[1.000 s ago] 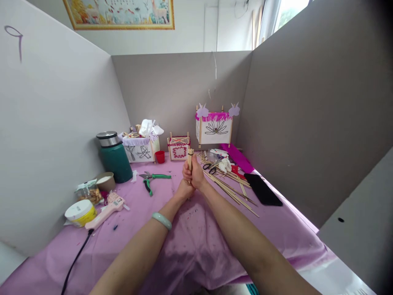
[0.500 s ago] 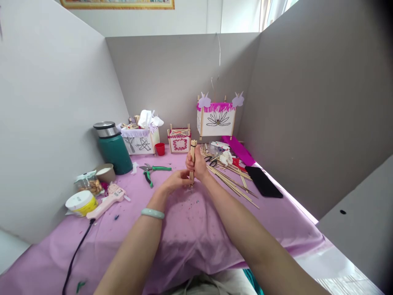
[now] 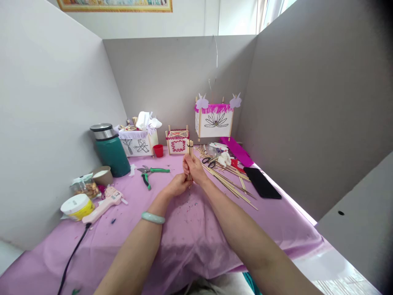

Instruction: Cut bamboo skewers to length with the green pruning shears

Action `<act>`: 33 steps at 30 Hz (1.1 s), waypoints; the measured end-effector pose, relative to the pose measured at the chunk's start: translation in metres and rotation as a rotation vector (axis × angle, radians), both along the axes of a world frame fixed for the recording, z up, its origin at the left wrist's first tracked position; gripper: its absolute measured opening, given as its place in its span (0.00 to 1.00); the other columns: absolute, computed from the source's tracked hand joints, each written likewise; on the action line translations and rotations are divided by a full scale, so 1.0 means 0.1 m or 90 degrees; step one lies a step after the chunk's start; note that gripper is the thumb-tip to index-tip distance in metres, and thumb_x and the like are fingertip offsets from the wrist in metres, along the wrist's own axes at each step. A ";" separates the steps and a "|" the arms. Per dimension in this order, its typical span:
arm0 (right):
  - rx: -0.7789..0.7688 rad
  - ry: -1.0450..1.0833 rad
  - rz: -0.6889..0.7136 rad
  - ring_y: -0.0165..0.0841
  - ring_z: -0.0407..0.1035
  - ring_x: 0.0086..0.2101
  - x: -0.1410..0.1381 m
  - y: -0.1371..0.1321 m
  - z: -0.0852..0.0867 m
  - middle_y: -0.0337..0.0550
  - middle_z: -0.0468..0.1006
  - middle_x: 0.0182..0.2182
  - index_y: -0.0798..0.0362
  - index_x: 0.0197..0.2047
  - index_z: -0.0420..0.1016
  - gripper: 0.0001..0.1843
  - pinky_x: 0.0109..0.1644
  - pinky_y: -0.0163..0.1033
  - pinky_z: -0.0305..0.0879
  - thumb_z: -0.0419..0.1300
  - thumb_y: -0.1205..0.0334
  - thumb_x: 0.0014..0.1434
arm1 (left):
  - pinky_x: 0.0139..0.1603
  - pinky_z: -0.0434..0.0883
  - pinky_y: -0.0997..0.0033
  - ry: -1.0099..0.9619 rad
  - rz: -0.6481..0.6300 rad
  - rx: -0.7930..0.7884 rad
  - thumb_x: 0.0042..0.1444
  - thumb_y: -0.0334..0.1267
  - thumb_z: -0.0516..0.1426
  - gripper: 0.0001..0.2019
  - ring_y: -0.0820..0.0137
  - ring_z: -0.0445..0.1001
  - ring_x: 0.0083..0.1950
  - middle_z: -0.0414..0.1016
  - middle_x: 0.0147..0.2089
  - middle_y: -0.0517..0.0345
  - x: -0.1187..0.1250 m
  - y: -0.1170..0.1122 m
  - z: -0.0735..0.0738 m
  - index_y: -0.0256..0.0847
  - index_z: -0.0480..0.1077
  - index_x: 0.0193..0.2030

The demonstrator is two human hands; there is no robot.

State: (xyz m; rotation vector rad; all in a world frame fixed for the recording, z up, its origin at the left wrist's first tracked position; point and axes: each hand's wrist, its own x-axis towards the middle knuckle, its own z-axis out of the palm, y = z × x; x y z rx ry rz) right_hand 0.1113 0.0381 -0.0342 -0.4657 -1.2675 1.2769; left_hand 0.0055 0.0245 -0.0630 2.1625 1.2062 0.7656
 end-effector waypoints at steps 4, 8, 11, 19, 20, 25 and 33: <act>0.010 0.014 0.018 0.21 0.47 0.14 0.00 0.02 -0.02 0.26 0.55 0.15 0.50 0.27 0.58 0.26 0.16 0.30 0.43 0.59 0.35 0.51 | 0.30 0.61 0.73 0.035 -0.009 0.009 0.50 0.32 0.53 0.05 0.72 0.64 0.27 0.69 0.24 0.59 -0.02 0.01 0.03 0.38 0.66 0.25; -0.012 0.040 0.056 0.21 0.50 0.15 0.03 0.05 -0.08 0.28 0.57 0.16 0.51 0.26 0.58 0.26 0.18 0.30 0.47 0.58 0.36 0.51 | 0.29 0.61 0.73 0.050 -0.016 0.016 0.50 0.33 0.54 0.07 0.72 0.64 0.26 0.68 0.23 0.59 -0.03 0.04 0.00 0.38 0.66 0.23; -0.030 0.090 0.071 0.21 0.52 0.16 0.04 0.05 -0.10 0.29 0.59 0.18 0.52 0.29 0.62 0.26 0.19 0.30 0.49 0.59 0.35 0.50 | 0.29 0.62 0.73 0.029 -0.016 0.021 0.49 0.33 0.55 0.06 0.72 0.63 0.25 0.68 0.22 0.60 -0.03 0.06 -0.04 0.39 0.66 0.23; -0.051 0.094 -0.045 0.21 0.45 0.13 -0.12 0.09 -0.16 0.28 0.56 0.15 0.52 0.28 0.65 0.29 0.15 0.30 0.40 0.52 0.31 0.52 | 0.27 0.62 0.74 0.005 -0.007 -0.008 0.48 0.30 0.54 0.04 0.73 0.64 0.24 0.69 0.22 0.60 -0.03 0.07 -0.05 0.38 0.67 0.24; -0.056 0.099 -0.058 0.21 0.44 0.13 -0.14 0.09 -0.17 0.28 0.56 0.14 0.52 0.27 0.64 0.30 0.15 0.30 0.38 0.51 0.30 0.52 | 0.27 0.62 0.74 0.005 -0.006 -0.009 0.48 0.30 0.54 0.04 0.72 0.64 0.24 0.69 0.22 0.59 -0.02 0.07 -0.05 0.37 0.68 0.25; -0.083 0.097 -0.094 0.21 0.43 0.12 -0.19 0.11 -0.14 0.28 0.54 0.12 0.52 0.25 0.63 0.31 0.14 0.31 0.37 0.50 0.29 0.50 | 0.30 0.64 0.73 0.028 0.007 0.008 0.47 0.31 0.53 0.05 0.70 0.68 0.27 0.73 0.25 0.56 -0.02 0.07 -0.06 0.35 0.70 0.29; -0.087 0.067 -0.137 0.22 0.45 0.13 -0.21 0.15 -0.14 0.29 0.54 0.12 0.51 0.23 0.61 0.31 0.15 0.32 0.40 0.47 0.30 0.54 | 0.47 0.69 0.65 -0.090 0.238 0.095 0.50 0.35 0.55 0.14 0.63 0.75 0.43 0.77 0.45 0.47 -0.24 0.03 0.50 0.38 0.74 0.43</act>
